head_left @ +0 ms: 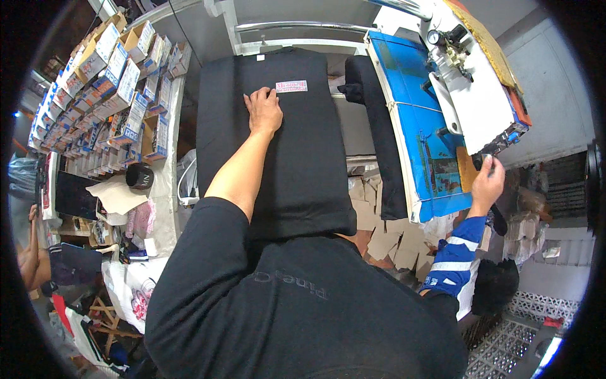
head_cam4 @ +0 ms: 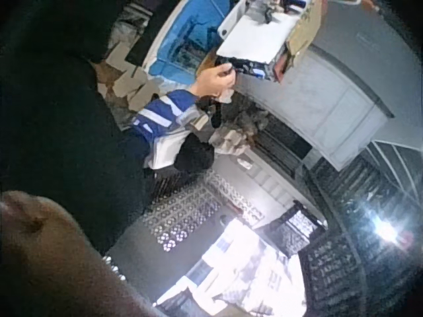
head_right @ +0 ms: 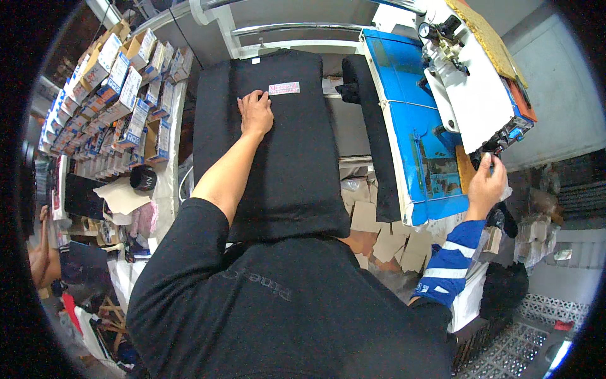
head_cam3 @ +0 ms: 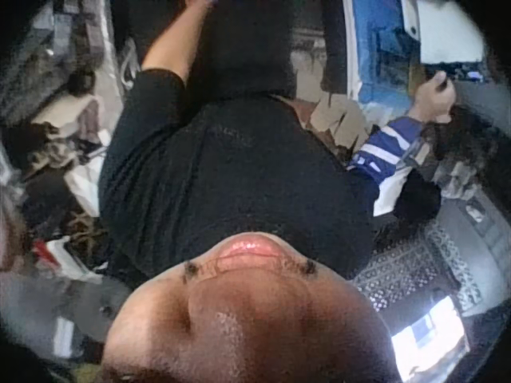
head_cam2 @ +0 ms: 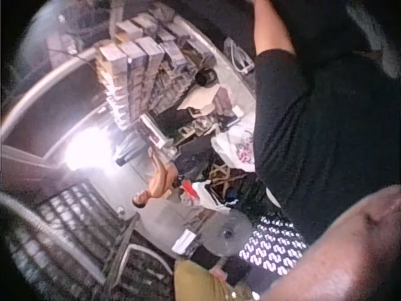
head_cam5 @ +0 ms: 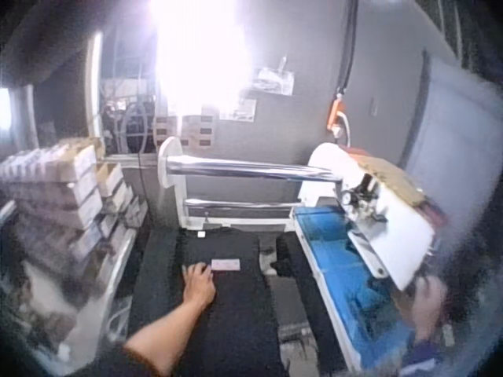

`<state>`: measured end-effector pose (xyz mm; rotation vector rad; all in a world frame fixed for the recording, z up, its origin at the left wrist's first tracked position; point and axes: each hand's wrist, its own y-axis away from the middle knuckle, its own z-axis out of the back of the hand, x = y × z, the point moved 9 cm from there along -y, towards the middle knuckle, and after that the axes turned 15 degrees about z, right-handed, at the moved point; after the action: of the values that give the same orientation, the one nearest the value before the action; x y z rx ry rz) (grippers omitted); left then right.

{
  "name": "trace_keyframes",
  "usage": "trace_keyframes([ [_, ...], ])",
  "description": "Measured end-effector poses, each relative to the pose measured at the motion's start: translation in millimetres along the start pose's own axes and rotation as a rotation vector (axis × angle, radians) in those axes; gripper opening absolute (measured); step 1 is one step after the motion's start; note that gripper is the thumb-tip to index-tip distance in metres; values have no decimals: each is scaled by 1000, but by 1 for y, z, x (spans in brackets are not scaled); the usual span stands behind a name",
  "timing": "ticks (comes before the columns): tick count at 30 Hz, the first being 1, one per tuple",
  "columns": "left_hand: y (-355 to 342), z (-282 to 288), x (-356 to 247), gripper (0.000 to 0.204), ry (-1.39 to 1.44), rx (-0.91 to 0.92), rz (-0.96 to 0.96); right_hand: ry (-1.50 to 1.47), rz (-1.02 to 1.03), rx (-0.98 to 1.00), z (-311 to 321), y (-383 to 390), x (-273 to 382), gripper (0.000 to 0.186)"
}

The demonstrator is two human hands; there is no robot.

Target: The person places black t-shirts onto a heat press, aligns a printed transfer sheet on the chest area, closes the press, then opens it and removes the finished shirt. The process is repeated for multiple shirts.

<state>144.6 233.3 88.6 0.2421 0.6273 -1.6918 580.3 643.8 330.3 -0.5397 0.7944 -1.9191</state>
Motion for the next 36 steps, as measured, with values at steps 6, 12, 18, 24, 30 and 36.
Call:
trace_keyframes([
  [6, 4, -3, -3, 34, -21, 12, -25, 135, 103, 157, -42, 19, -23, 47],
  [12, 5, -2, -2, 35, -49, -4, -2, 61, 39, 177, -48, 22, -29, 50],
  [18, 5, 1, -8, 36, -78, 33, 6, 61, 45, 104, -46, 25, -27, 51],
  [24, 5, 1, -7, 34, -52, 3, 1, 43, 50, 87, -47, 24, -25, 50],
  [30, 4, 0, -6, 35, -53, 11, 8, 27, 41, 61, -45, 25, -22, 47],
  [36, 5, 1, -6, 34, -53, 2, 9, 45, 43, 55, -45, 26, -22, 48],
])
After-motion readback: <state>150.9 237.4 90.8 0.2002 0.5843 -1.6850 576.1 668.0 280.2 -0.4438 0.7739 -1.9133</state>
